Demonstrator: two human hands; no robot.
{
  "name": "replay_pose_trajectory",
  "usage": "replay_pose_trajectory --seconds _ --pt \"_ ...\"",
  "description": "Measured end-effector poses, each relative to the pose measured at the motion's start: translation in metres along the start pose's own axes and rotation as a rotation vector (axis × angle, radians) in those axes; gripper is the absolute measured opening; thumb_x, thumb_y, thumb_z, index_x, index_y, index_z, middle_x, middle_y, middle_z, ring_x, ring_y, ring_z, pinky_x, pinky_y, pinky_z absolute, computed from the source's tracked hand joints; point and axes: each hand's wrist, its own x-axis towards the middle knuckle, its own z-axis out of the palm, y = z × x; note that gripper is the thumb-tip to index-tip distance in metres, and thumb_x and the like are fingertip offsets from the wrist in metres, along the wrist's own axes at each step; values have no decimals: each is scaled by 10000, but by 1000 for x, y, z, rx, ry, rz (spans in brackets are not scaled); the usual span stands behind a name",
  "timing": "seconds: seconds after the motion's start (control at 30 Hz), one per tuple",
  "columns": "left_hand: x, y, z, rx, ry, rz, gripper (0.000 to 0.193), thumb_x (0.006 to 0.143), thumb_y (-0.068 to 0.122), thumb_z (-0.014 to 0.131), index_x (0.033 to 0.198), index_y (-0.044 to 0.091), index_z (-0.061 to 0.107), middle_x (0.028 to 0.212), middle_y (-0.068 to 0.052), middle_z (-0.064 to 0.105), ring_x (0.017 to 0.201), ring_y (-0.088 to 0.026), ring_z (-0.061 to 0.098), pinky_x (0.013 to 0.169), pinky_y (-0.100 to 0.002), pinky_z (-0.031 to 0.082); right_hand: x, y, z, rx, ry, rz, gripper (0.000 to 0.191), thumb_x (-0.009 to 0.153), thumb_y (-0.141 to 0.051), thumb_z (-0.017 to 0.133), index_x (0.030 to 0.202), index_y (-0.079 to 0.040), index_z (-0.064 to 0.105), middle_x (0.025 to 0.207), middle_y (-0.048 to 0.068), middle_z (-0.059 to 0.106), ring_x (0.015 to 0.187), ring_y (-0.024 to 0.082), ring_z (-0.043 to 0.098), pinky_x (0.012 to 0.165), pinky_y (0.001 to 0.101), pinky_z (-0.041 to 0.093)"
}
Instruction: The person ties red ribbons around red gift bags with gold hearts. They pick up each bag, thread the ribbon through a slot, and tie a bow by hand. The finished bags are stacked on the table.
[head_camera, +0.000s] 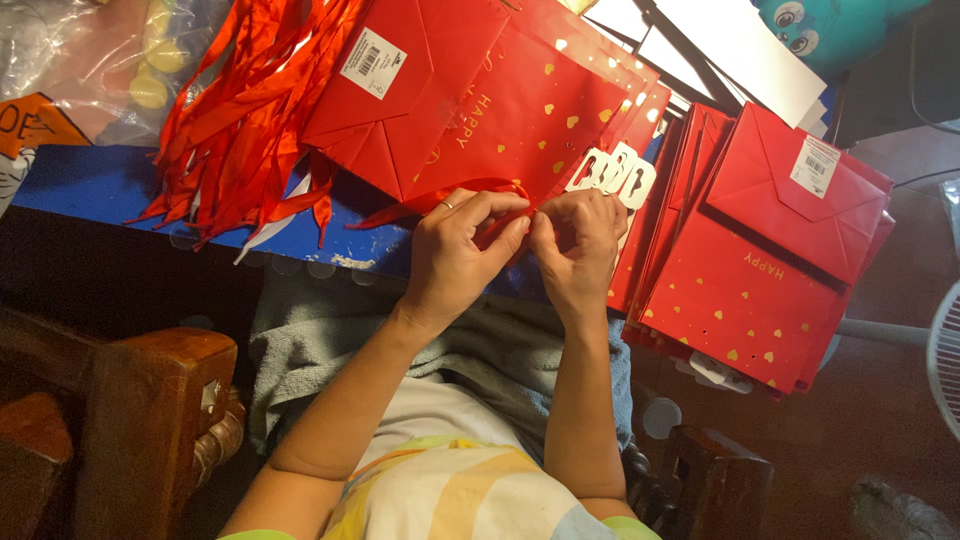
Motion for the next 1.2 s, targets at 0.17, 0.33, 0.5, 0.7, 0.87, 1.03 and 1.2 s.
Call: replay_pose_trajectory --seconds 0.17,0.33,0.5,0.7,0.87,1.03,1.2 --pt "0 -1 0 24 22 81 186 899 108 799 1074 94 737 964 -51 740 836 -176 703 730 -302 579 -2 2 -4 140 21 26 72 872 -24 635 912 -49 581 1058 62 563 1092 222 513 969 353 457" --pt "-1 -5 2 11 8 43 192 895 111 803 1075 93 740 952 -56 734 810 -172 700 718 -300 580 0 -2 -2 378 38 284 95 890 -89 702 975 -96 660 1058 19 568 972 182 546 855 333 487" --pt "-3 -10 2 -201 -13 -25 162 954 103 780 1108 93 732 1067 -58 729 900 -159 758 800 -281 621 0 -4 0 12 12 62 150 855 -82 793 982 -79 711 1065 58 556 1100 217 502 973 366 428" --pt "-5 -7 7 -22 21 52 297 881 99 824 1161 78 726 1182 -94 745 946 -181 722 828 -291 619 -1 0 3 -20 35 45 106 863 -54 759 926 -77 677 1052 52 570 1121 234 503 1010 386 404" --pt "-2 -7 5 -32 -6 70 611 898 99 821 1448 119 556 1557 -186 496 978 -166 730 838 -283 636 -2 2 3 33 61 51 120 852 5 695 864 -46 587 1023 57 560 1041 215 520 900 347 455" --pt "-2 -8 4 -34 -21 85 782 893 87 822 1562 131 420 1641 -214 371 976 -163 716 852 -279 646 -2 3 3 199 81 113 89 901 30 634 911 -33 573 1049 45 558 916 135 539 734 264 481" --pt "-4 -9 6 -37 -6 59 689 889 90 829 1494 111 501 1468 -141 554 981 -157 710 851 -278 645 -3 1 4 179 74 136 117 929 -19 684 1034 -35 635 1078 50 548 982 164 542 831 280 501"
